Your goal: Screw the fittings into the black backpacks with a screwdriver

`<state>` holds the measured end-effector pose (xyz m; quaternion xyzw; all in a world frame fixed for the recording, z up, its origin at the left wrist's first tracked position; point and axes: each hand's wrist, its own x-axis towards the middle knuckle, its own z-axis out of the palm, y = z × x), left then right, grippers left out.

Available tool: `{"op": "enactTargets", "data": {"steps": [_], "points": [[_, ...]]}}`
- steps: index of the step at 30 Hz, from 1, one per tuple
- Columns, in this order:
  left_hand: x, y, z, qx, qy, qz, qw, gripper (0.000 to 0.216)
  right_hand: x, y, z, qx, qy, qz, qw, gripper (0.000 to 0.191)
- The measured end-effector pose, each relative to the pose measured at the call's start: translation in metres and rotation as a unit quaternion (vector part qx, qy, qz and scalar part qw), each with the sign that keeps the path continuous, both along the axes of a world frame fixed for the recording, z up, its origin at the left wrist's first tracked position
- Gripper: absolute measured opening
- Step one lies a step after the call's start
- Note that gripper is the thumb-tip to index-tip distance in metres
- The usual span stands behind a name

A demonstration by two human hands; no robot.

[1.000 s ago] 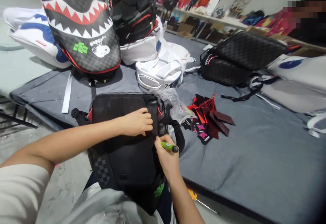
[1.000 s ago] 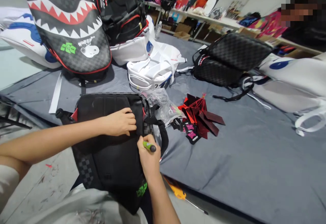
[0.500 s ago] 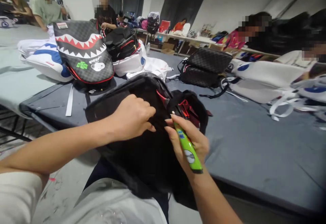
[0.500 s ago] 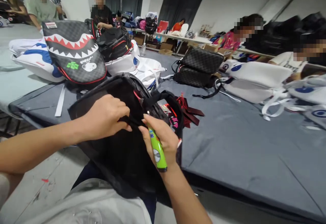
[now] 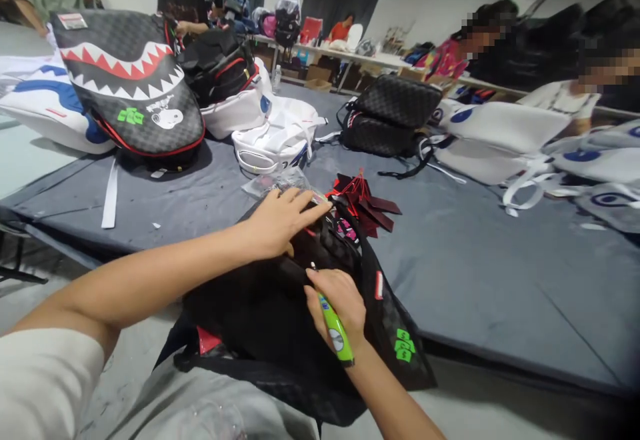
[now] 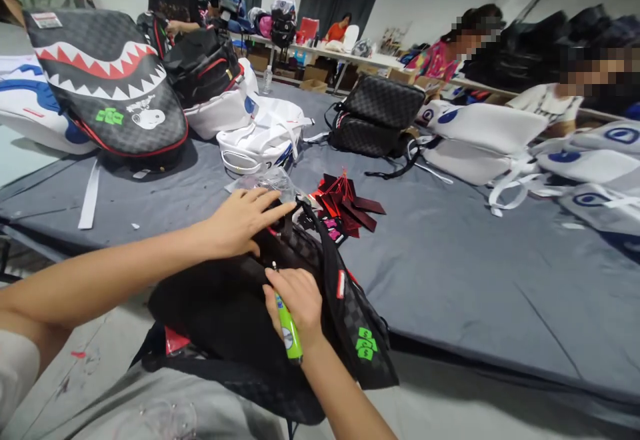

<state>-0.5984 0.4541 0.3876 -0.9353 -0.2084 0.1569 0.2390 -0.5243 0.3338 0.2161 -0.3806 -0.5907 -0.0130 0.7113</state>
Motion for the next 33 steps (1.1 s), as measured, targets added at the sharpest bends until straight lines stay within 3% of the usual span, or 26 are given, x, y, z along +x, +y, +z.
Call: {"op": "enactTargets", "data": {"steps": [3,6,8,11,13,15,19,24,28,31,33], "points": [[0.016,0.034,-0.021,-0.027,0.096,0.065,0.993,0.114,-0.007,0.0,-0.004,-0.035,0.023,0.042,0.998,0.037],[0.019,0.038,-0.03,-0.038,0.11,0.058,0.991,0.11,-0.005,0.004,-0.014,-0.057,0.051,0.06,0.995,0.036],[0.013,0.023,-0.022,-0.011,0.111,0.073,0.991,0.112,-0.003,0.007,-0.016,-0.075,0.1,0.091,0.988,0.035],[-0.011,-0.011,0.003,0.044,0.137,0.119,0.982,0.123,-0.007,0.015,-0.009,-0.076,0.171,0.204,0.961,0.029],[-0.035,-0.023,0.016,0.067,0.149,0.164,0.973,0.131,-0.016,0.026,-0.001,-0.051,0.174,0.282,0.942,0.027],[-0.06,-0.022,0.018,0.072,0.136,0.2,0.968,0.138,-0.029,0.04,0.003,-0.031,0.149,0.319,0.936,0.027],[-0.098,0.007,-0.003,0.061,0.095,0.179,0.977,0.147,-0.049,0.064,-0.003,-0.069,0.097,0.281,0.952,0.029],[-0.111,0.032,-0.031,0.0,0.057,0.095,0.994,0.146,-0.057,0.066,-0.01,-0.077,0.021,0.283,0.956,0.027],[-0.114,0.037,-0.037,-0.007,0.053,0.12,0.991,0.14,-0.059,0.064,-0.004,-0.111,0.001,0.285,0.952,0.032],[-0.115,0.038,-0.037,-0.002,0.04,0.125,0.991,0.121,-0.053,0.069,-0.002,-0.198,-0.015,0.222,0.955,0.035],[-0.115,0.037,-0.036,-0.003,0.032,0.126,0.991,0.109,-0.046,0.072,-0.002,-0.212,-0.057,0.18,0.959,0.03]]}}
